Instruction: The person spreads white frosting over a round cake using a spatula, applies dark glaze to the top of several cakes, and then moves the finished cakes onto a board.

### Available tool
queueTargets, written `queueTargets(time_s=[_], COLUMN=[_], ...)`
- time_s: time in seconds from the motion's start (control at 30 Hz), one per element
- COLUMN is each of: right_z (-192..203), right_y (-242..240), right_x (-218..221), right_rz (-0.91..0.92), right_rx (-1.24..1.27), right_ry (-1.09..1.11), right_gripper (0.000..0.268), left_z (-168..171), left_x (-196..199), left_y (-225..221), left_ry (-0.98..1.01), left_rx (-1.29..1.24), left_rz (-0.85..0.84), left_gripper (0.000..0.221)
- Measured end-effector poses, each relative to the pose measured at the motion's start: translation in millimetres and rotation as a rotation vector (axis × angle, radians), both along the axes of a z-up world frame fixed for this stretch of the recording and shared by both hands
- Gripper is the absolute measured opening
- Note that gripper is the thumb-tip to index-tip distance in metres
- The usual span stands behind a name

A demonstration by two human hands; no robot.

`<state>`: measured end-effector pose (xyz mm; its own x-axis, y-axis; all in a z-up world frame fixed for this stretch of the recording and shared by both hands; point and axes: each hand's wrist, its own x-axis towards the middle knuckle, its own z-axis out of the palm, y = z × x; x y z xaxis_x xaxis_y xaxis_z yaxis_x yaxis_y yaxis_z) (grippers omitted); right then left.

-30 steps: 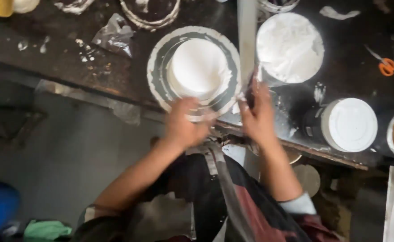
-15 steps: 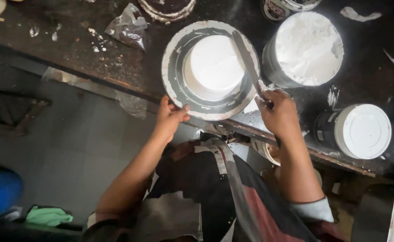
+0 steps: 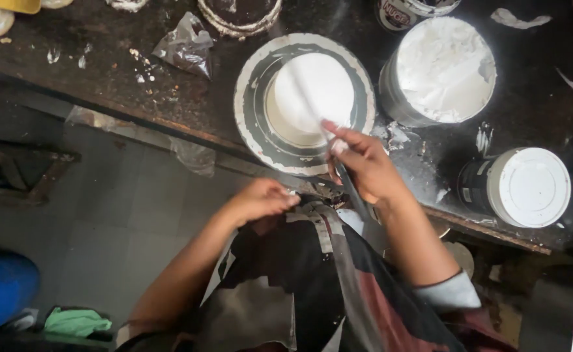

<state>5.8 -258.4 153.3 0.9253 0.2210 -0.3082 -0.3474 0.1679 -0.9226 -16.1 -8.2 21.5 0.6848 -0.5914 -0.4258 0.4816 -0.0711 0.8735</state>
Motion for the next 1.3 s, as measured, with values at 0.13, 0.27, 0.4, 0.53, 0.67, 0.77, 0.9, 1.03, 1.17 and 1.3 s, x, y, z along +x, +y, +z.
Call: queueTargets(time_s=[0.13,0.27,0.4,0.53,0.67,0.77,0.9,1.03,1.17,1.3], right_z=[-16,-3,13,2,-26,-40,11,21,1,5], right_y=[-4,-74,-166,-219,-158,-46,-19,-66,-78,-63], right_x=[-22,-62,-84,-47,-16,-29,-32,-29,-30,-17], right_rz=[-0.237,-0.367,-0.533,-0.525,-0.267,-0.22,-0.385,-0.218,-0.127,-0.176], right_rx=[-0.146,-0.734,-1.063,-1.3,-0.682,-0.071,-0.598,-1.29,-1.338,-1.007], right_ry=[-0.325,-0.567,-0.531,-0.473,-0.379,-0.474,-0.299,-0.578,-0.736,-0.159], right_gripper=[0.01,0.019,0.032,0.046,0.06,0.076,0.058,0.026,0.028,0.034], left_z=[78,146,152,115,106,99,79,18,-48,-55], left_x=[-19,-20,-10,-4,-5,4,12,71,41,31], left_y=[-61,-66,-58,-45,-50,-94,-82,14,14,11], left_ry=[-0.265,-0.907,-1.046,-1.023,-0.472,-0.335,-1.071,-1.172,-0.172,-0.088], left_rx=[-0.39,-0.087,-0.001,0.008,0.055,0.149,0.421,0.994,0.041,-0.135], left_rz=[0.051,-0.016,-0.189,0.002,0.09,0.016,0.226,0.905,0.641,0.671], left_gripper=[0.032,0.037,0.037,0.034,0.028,0.033,0.039,0.09,0.052,0.075])
